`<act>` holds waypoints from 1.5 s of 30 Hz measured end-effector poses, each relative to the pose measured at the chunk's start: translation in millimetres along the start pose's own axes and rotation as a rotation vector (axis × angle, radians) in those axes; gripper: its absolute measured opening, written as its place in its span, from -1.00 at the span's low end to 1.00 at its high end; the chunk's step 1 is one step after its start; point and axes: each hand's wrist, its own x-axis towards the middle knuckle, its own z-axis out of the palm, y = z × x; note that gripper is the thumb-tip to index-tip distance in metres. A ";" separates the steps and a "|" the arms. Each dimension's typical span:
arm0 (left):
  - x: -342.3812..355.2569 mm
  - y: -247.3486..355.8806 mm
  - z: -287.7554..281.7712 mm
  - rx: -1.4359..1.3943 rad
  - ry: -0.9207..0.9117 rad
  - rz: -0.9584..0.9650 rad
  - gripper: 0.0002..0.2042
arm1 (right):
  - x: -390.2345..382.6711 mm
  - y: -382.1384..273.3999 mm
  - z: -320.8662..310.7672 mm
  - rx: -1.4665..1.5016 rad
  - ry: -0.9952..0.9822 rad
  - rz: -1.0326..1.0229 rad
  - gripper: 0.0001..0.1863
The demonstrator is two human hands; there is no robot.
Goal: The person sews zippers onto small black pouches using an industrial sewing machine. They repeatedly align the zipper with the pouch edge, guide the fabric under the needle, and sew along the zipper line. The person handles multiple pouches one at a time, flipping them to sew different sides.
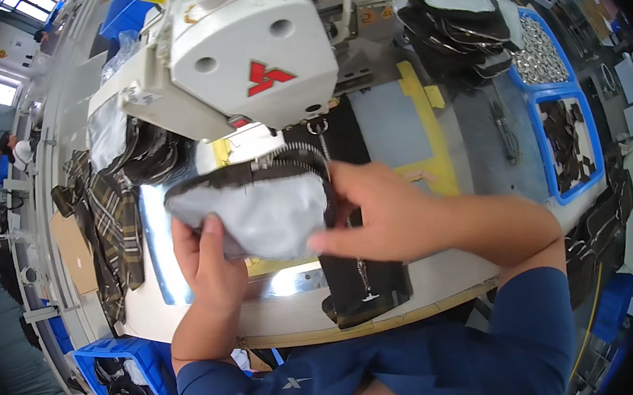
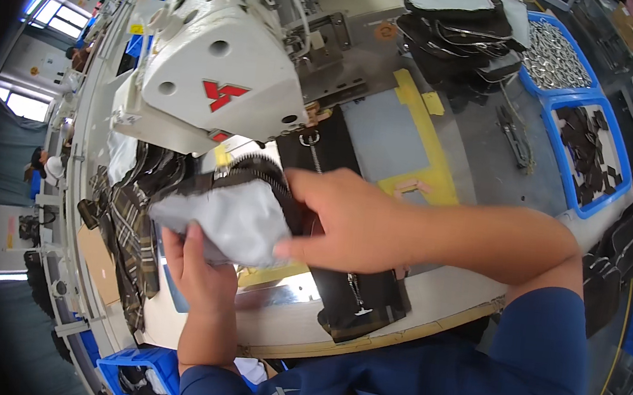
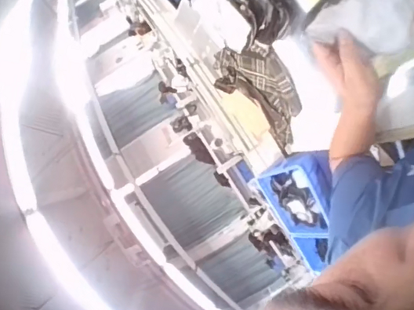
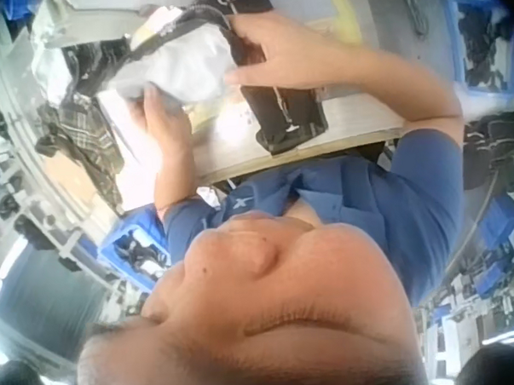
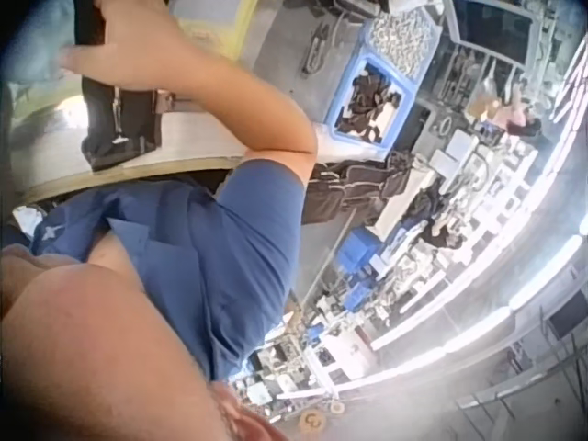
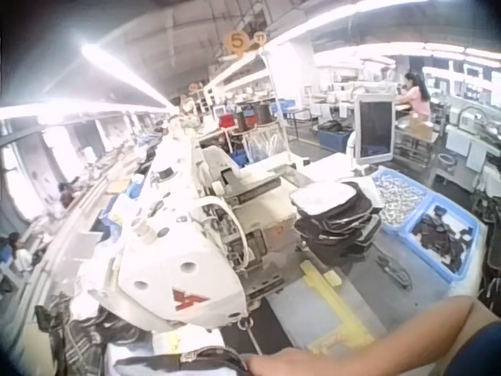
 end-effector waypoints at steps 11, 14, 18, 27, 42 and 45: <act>54.1 -37.2 53.7 0.377 -0.633 -0.148 -0.45 | 11.4 10.2 -47.8 -0.209 0.067 0.150 -0.77; 60.3 -60.3 46.4 0.453 -0.562 0.215 -0.62 | 14.3 30.0 -43.4 -0.355 0.217 -0.031 -0.77; 63.4 -61.9 38.2 0.603 -0.561 0.308 -0.77 | 17.6 49.2 -39.4 -0.523 0.316 -0.233 -0.82; 74.9 -59.7 45.3 0.767 -0.573 0.653 -0.87 | 23.1 64.1 -41.2 -0.659 0.352 -0.358 -0.81; 65.5 -66.2 45.9 0.446 -0.609 0.101 -0.85 | 25.0 70.7 -35.1 -0.628 0.332 -0.379 -0.90; 63.8 -67.6 45.6 0.474 -0.594 0.090 -0.86 | 24.6 67.5 -36.1 -0.592 0.274 -0.311 -0.88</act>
